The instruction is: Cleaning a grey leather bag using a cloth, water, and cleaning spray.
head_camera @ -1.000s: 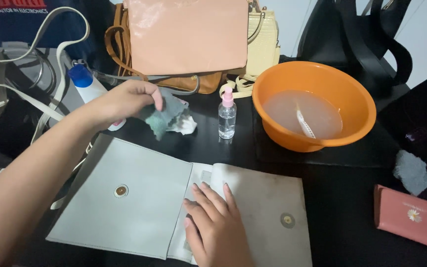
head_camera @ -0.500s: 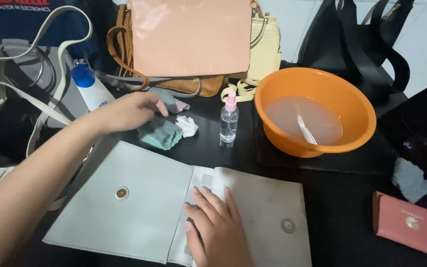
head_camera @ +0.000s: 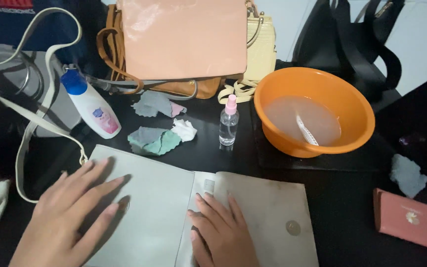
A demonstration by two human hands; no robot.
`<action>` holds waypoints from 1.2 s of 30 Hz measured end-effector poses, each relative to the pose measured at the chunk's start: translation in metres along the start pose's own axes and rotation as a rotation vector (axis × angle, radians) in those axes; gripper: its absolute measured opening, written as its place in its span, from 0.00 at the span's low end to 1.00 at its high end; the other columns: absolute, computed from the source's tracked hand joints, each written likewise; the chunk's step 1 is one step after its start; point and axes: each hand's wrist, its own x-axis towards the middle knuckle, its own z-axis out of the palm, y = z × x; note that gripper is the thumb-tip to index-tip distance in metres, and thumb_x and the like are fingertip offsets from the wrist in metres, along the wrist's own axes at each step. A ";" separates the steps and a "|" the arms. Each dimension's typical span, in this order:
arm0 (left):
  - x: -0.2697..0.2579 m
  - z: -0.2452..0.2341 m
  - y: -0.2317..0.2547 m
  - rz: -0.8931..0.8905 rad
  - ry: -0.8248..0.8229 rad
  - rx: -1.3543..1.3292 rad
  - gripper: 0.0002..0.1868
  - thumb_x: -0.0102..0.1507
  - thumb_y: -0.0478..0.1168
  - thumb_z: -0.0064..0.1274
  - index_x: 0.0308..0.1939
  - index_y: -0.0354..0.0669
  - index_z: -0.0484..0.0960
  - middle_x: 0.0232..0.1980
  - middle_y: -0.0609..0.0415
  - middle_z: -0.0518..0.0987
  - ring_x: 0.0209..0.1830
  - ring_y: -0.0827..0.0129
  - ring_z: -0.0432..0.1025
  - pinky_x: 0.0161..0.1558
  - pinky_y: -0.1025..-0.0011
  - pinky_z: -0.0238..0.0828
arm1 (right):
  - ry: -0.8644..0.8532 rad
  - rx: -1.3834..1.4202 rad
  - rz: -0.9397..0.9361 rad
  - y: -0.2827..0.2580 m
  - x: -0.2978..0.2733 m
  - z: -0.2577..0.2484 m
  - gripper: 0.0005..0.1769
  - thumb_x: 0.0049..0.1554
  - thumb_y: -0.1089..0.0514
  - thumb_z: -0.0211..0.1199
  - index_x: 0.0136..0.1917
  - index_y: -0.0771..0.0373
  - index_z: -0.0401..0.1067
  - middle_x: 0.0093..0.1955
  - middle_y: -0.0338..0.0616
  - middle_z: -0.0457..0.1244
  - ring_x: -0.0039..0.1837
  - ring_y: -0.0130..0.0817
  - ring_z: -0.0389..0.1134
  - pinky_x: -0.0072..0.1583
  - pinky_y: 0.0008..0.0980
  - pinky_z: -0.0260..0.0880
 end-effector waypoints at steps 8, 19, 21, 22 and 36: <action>-0.021 0.024 -0.018 -0.199 0.028 -0.116 0.25 0.64 0.53 0.45 0.65 0.62 0.78 0.79 0.65 0.67 0.82 0.68 0.53 0.75 0.53 0.45 | -0.158 0.084 0.101 -0.008 0.003 -0.010 0.20 0.65 0.51 0.49 0.58 0.57 0.79 0.72 0.48 0.65 0.76 0.44 0.59 0.75 0.58 0.40; -0.025 0.045 -0.038 -0.380 -0.156 -0.252 0.29 0.64 0.56 0.38 0.71 0.73 0.69 0.82 0.77 0.60 0.84 0.75 0.49 0.70 0.54 0.49 | -0.188 0.090 0.151 -0.013 0.006 -0.013 0.21 0.65 0.50 0.49 0.60 0.58 0.78 0.73 0.48 0.64 0.76 0.43 0.59 0.75 0.55 0.40; -0.025 0.046 -0.038 -0.421 -0.182 -0.271 0.29 0.64 0.56 0.38 0.71 0.75 0.69 0.82 0.80 0.59 0.84 0.78 0.48 0.71 0.55 0.47 | -0.155 0.081 0.108 -0.014 0.006 -0.012 0.19 0.65 0.51 0.50 0.59 0.59 0.78 0.72 0.49 0.65 0.76 0.45 0.59 0.75 0.55 0.41; -0.025 0.047 -0.041 -0.415 -0.191 -0.302 0.28 0.64 0.55 0.38 0.71 0.75 0.69 0.82 0.79 0.60 0.84 0.79 0.48 0.71 0.55 0.46 | -0.198 0.094 0.169 -0.015 0.007 -0.012 0.21 0.65 0.50 0.49 0.60 0.58 0.78 0.73 0.48 0.64 0.77 0.44 0.58 0.76 0.55 0.40; -0.039 0.046 -0.034 -0.243 0.026 -0.484 0.29 0.64 0.51 0.47 0.70 0.59 0.72 0.83 0.60 0.61 0.86 0.59 0.47 0.70 0.50 0.45 | 0.026 0.350 0.347 0.025 0.124 -0.066 0.50 0.58 0.64 0.61 0.83 0.60 0.33 0.85 0.63 0.36 0.87 0.53 0.35 0.78 0.48 0.42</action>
